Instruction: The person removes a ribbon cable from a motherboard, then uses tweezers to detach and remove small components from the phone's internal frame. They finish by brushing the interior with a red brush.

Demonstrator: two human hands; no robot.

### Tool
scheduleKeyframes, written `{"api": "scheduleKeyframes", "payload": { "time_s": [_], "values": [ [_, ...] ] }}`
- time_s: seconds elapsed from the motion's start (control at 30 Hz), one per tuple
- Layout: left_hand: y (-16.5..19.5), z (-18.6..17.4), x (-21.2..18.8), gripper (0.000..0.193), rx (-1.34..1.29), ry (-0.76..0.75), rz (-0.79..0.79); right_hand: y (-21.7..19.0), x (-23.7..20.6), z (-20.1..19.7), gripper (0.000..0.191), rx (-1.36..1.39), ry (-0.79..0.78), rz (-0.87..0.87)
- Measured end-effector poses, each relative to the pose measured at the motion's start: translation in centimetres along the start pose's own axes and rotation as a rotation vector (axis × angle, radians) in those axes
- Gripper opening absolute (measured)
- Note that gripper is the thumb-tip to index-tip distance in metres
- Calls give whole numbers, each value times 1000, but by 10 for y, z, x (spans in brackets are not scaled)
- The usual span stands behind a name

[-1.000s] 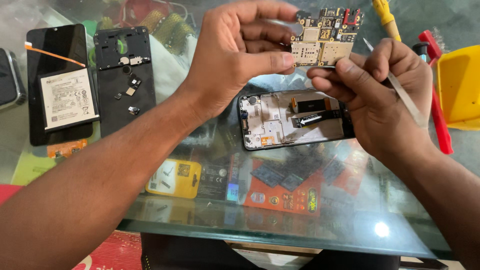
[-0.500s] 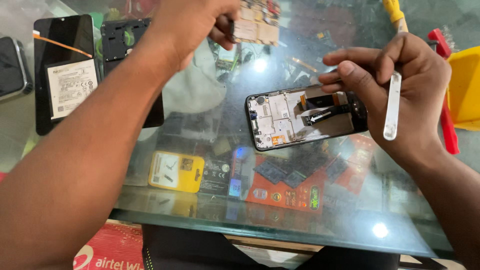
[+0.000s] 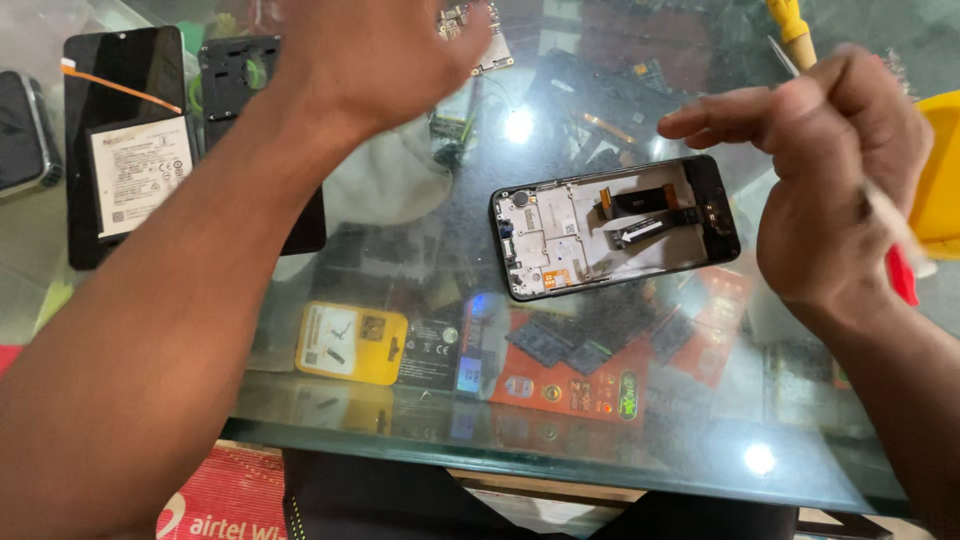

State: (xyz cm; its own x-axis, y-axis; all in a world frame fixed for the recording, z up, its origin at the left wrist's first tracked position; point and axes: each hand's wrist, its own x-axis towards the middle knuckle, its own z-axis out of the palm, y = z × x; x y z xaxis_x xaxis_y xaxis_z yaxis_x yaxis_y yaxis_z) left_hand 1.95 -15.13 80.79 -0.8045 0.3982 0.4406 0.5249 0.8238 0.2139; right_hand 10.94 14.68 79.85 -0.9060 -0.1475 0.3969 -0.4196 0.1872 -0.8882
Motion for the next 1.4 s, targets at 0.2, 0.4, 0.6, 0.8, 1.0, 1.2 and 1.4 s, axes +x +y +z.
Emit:
{"api": "scheduleKeyframes", "payload": {
  "time_s": [0.2,0.4,0.6,0.8,1.0,1.2,1.4],
  "values": [
    [55,-11,-16,20,-455,-406,191,-10,-12,-4,23,-156,-61,43],
    [81,-27,-20,52,-522,-663,171,-22,-40,-15,29,-511,-234,-147],
    [69,-27,-40,67,-535,-627,193,-24,-47,4,33,-528,-261,-68],
    [82,-123,-26,33,-647,-479,232,-128,-39,-1,34,-428,-264,10],
    [105,-139,-30,19,-604,-418,196,-159,-43,-20,32,-242,-237,152],
    [129,-152,-42,18,-555,-402,184,-188,-56,-30,31,-68,-404,57],
    [137,-146,-59,22,-567,-402,202,-192,-78,-25,39,-117,-473,68]
  ]
}}
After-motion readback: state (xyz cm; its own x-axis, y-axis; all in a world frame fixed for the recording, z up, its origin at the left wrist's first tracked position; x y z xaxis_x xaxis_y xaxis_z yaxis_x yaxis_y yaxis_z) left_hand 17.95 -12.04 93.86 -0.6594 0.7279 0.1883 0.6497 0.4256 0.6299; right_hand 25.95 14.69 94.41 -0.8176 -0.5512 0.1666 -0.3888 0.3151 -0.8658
